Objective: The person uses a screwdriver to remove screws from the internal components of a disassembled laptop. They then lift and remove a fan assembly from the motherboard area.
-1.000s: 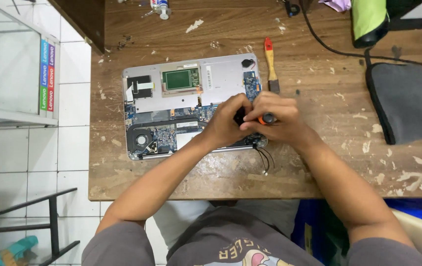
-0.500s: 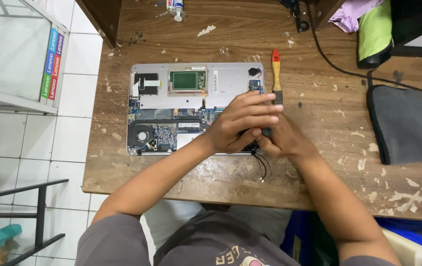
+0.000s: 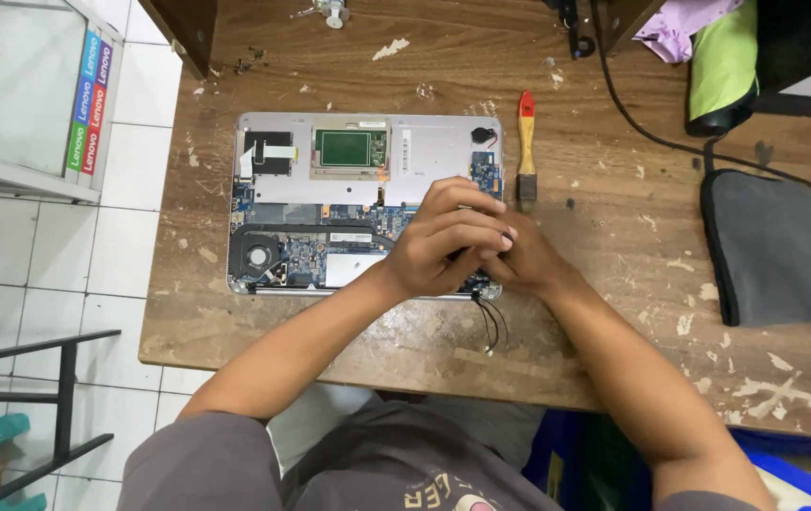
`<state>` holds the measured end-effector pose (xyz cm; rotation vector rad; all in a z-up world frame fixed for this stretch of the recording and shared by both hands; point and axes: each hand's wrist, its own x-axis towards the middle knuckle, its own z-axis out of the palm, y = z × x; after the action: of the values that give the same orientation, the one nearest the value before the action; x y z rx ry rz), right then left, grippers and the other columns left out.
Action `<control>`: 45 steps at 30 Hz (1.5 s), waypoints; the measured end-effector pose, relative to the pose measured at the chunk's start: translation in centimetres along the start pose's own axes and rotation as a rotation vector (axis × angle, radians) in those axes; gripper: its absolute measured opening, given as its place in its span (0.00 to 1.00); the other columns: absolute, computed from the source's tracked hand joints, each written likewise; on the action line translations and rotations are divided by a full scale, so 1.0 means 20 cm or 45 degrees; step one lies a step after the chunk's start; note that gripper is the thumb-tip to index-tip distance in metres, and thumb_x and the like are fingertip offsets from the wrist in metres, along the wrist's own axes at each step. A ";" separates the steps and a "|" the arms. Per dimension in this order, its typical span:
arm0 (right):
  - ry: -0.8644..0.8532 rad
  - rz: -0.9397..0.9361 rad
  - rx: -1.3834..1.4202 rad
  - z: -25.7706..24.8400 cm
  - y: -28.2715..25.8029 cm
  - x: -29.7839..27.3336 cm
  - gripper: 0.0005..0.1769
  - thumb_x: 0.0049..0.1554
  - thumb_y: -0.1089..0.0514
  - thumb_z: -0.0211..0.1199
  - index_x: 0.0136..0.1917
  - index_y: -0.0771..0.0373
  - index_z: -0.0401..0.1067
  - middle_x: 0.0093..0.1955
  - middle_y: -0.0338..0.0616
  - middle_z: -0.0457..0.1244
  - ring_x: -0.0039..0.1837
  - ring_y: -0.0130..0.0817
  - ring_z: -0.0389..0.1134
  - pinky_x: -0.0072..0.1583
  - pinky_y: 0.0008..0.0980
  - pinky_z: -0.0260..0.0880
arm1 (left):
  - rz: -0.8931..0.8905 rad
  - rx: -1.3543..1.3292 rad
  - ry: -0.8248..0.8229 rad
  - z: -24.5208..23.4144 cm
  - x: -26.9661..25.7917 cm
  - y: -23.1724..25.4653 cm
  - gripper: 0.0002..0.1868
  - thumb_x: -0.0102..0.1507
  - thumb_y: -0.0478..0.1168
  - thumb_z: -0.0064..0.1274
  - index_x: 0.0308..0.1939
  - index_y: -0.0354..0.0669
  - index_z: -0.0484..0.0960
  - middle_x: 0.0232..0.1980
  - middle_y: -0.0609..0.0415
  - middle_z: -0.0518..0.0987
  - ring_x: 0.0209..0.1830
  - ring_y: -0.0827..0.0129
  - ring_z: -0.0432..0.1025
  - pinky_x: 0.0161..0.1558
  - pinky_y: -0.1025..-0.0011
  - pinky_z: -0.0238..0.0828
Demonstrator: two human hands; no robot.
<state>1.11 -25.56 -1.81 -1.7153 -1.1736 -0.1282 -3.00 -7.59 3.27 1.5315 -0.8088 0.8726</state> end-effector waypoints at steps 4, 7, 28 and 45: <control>0.211 0.032 0.110 0.03 0.18 -0.07 0.20 0.58 0.52 0.79 0.51 0.68 0.73 0.45 0.47 0.66 0.44 0.50 0.72 0.48 0.42 0.75 | -0.005 0.082 0.032 -0.04 0.00 -0.05 0.07 0.71 0.46 0.63 0.45 0.50 0.91 0.44 0.61 0.88 0.49 0.61 0.81 0.62 0.53 0.74; 0.187 0.075 0.223 -0.01 0.08 0.01 0.20 0.55 0.54 0.83 0.37 0.63 0.72 0.36 0.42 0.64 0.35 0.43 0.64 0.39 0.35 0.65 | 0.048 0.075 0.061 -0.02 0.04 -0.07 0.06 0.68 0.44 0.67 0.40 0.48 0.88 0.38 0.60 0.85 0.42 0.61 0.79 0.57 0.55 0.76; -0.243 0.375 0.910 -0.16 0.00 0.10 0.04 0.60 0.69 0.72 0.43 0.68 0.78 0.45 0.48 0.70 0.50 0.35 0.70 0.51 0.40 0.70 | -0.048 0.029 -0.093 -0.05 0.01 0.01 0.13 0.68 0.44 0.68 0.51 0.46 0.82 0.48 0.50 0.87 0.54 0.51 0.83 0.66 0.43 0.74; -0.204 0.308 0.831 -0.17 -0.09 0.17 0.04 0.57 0.69 0.75 0.46 0.71 0.81 0.47 0.48 0.71 0.55 0.34 0.70 0.54 0.40 0.72 | -0.089 0.014 -0.161 -0.06 0.04 0.02 0.09 0.75 0.42 0.55 0.57 0.45 0.82 0.53 0.49 0.88 0.57 0.51 0.84 0.67 0.44 0.74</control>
<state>2.92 -25.89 3.03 -1.2768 -0.9658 0.4988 -3.00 -6.40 4.25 1.6275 -0.8377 0.7355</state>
